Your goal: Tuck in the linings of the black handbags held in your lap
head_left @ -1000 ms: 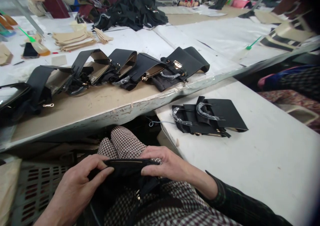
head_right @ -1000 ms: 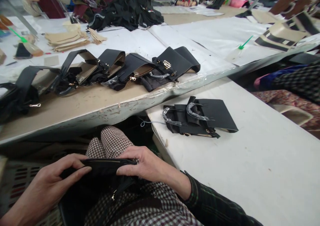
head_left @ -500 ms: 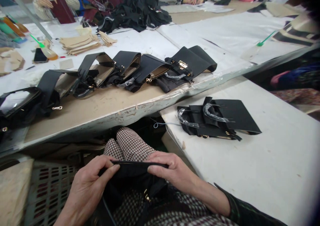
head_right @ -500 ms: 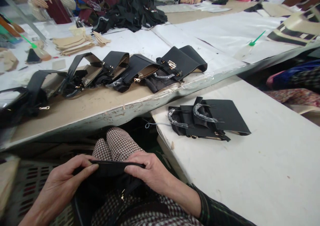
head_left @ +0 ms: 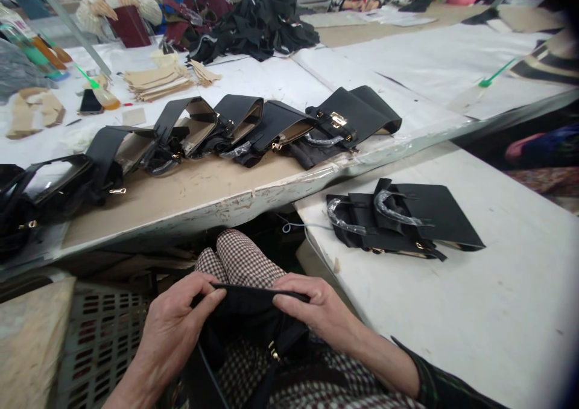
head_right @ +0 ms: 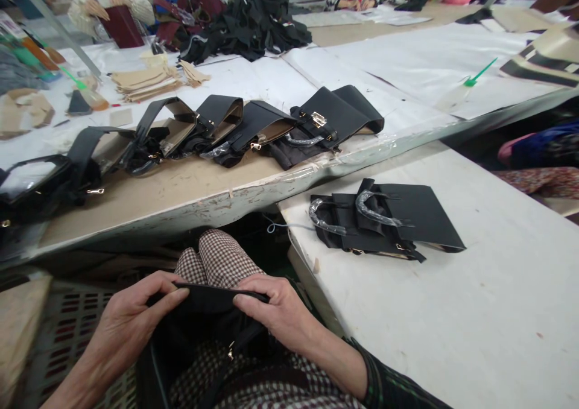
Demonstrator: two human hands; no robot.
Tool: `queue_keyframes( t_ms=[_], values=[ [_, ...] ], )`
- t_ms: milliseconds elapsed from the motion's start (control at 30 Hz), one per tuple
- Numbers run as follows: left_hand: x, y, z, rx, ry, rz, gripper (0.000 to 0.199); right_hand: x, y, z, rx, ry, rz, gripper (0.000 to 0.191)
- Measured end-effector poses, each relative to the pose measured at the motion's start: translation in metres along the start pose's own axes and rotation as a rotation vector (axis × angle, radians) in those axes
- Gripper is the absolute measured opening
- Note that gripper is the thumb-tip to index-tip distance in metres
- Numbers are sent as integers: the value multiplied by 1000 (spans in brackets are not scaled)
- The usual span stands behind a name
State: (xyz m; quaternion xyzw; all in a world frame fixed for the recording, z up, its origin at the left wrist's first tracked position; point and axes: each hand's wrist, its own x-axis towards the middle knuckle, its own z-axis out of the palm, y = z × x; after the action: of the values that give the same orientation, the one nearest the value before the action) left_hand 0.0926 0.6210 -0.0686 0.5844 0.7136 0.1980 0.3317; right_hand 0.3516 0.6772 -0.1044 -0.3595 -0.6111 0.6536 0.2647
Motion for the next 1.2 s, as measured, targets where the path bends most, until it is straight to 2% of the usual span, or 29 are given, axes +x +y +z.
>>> queue_keyframes(
  t_ms=[200, 333, 467, 567, 700, 933, 1067, 1200],
  values=[
    [2, -3, 2, 39, -9, -22, 28, 1, -2, -3, -63, -18, 16, 18],
    [6, -1, 3, 54, -11, -40, 29, 0, -7, -5, -125, -68, -39, 21],
    [7, 1, 9, 45, 45, -62, 27, 2, -14, -13, -215, -183, -76, 25],
    [5, 0, 12, 38, 68, -51, 26, 7, -21, -21, -273, -305, -16, 24],
    [1, -1, 14, 15, 77, -23, 26, 23, -31, -24, -390, -458, 38, 34],
    [-3, -3, 15, -10, 92, 53, 22, 68, -45, -1, -549, -637, -149, 36],
    [-6, -4, 12, -14, 88, 62, 23, 84, -44, 12, -575, -722, -236, 26],
    [-9, 0, 8, 39, 92, 85, 25, 84, -44, 18, -659, -693, -290, 27]
  ],
)
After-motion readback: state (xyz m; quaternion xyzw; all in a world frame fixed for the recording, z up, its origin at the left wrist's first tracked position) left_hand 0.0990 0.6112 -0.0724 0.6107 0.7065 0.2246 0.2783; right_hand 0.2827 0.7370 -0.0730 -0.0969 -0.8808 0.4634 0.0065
